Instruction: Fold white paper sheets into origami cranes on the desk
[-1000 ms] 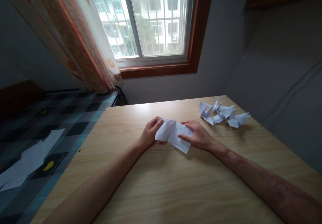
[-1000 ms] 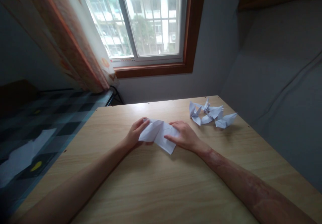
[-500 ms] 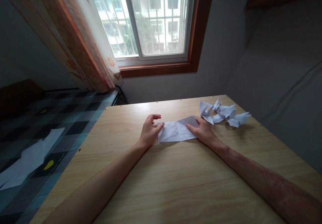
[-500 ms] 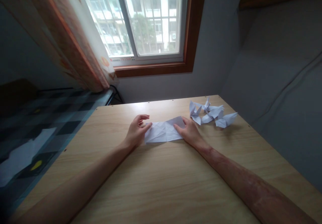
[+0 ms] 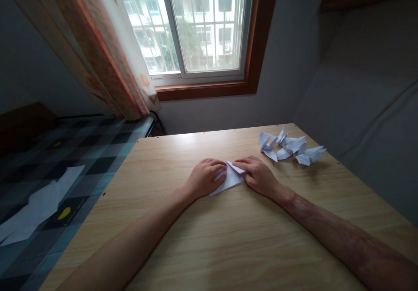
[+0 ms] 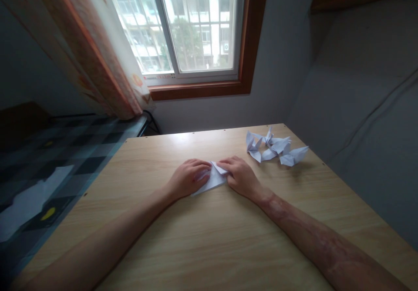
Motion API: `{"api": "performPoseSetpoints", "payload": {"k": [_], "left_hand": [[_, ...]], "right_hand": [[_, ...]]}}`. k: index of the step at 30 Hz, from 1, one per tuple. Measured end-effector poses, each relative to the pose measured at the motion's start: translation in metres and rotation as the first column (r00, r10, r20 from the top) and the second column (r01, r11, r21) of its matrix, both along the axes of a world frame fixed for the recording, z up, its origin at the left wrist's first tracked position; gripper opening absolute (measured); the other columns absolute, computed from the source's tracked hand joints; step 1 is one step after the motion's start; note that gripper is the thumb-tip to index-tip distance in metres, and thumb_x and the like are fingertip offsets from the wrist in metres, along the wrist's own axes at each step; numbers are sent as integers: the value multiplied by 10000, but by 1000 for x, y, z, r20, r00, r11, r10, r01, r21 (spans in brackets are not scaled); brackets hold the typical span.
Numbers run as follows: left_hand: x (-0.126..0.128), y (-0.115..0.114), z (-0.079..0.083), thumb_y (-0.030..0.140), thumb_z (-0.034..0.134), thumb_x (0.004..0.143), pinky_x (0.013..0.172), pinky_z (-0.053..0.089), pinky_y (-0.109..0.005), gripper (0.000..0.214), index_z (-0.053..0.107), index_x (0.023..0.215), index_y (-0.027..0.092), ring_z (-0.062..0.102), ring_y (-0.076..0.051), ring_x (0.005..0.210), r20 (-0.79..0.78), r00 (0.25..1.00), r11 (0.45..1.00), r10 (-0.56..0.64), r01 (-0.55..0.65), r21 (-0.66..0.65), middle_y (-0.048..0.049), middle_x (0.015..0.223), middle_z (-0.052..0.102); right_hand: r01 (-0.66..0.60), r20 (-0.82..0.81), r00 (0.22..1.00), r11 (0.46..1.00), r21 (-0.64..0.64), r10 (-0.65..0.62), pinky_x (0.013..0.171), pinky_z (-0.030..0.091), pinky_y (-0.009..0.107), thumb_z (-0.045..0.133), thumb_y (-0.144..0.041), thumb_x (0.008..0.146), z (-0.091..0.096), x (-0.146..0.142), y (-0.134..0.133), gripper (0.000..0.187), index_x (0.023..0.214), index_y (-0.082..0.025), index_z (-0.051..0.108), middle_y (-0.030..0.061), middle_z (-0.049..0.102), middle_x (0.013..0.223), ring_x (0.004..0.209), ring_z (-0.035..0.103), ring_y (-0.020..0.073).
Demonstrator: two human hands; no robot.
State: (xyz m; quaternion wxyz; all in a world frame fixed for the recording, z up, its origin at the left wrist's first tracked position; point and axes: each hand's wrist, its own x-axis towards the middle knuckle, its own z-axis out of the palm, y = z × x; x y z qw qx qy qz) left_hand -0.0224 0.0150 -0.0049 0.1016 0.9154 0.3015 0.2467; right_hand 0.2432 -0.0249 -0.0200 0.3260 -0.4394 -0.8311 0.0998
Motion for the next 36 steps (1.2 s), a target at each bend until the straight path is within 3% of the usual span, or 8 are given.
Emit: {"api": "performPoseSetpoints", "payload": {"k": [4, 8, 12, 17, 29, 36], "left_hand": [[-2, 3, 1, 265, 700, 947, 1288, 404, -521, 253, 776, 1188, 268, 745, -268, 1195, -25, 996, 996, 90, -89, 23, -49, 1308, 803], [-2, 3, 2, 257, 644, 970, 1247, 441, -512, 462, 693, 1429, 247, 681, -307, 1263, -120, 987, 993, 108, -103, 49, -108, 1389, 739], [-4, 3, 1, 294, 541, 1045, 1226, 457, -527, 517, 620, 1552, 228, 623, -329, 1324, -210, 974, 994, 90, -76, 74, -142, 1459, 670], [-5, 4, -2, 344, 497, 1088, 1260, 430, -530, 517, 599, 1574, 199, 566, -330, 1422, -239, 963, 990, 126, -106, 95, -147, 1560, 622], [-5, 2, 0, 286, 583, 1051, 1253, 466, -526, 510, 627, 1558, 248, 586, -317, 1451, -189, 978, 995, 86, -74, 69, -124, 1611, 610], [-4, 2, -2, 297, 578, 1065, 1240, 484, -547, 501, 636, 1558, 231, 595, -338, 1451, -197, 975, 993, 106, -94, 69, -140, 1599, 622]], "right_hand": [[-78, 178, 981, 997, 4, 76, 1244, 471, 527, 535, -91, 990, 0, -5, -5, 631, 1592, -260, 621, 83, 643, 1611, 1457, 600, 306], [-114, 246, 961, 991, -73, 129, 1354, 345, 548, 505, -272, 1118, 3, -6, -10, 631, 1738, -229, 397, 120, 445, 1764, 1639, 427, 290], [-111, 298, 943, 984, -136, 148, 1390, 273, 540, 521, -510, 1136, 9, -8, -18, 765, 1775, -162, 284, 173, 312, 1812, 1702, 292, 310], [-93, 335, 929, 974, -204, 159, 1411, 213, 524, 465, -636, 1131, 12, -10, -22, 854, 1783, -134, 237, 169, 203, 1840, 1726, 202, 319], [-115, 317, 931, 969, -217, 181, 1410, 238, 512, 495, -626, 1123, 16, -12, -27, 854, 1779, -132, 261, 174, 248, 1829, 1715, 243, 327], [-23, 370, 923, 974, -226, 108, 1365, 349, 517, 602, -651, 1061, 30, -6, -44, 891, 1727, -95, 402, 220, 389, 1767, 1639, 417, 381]]}}
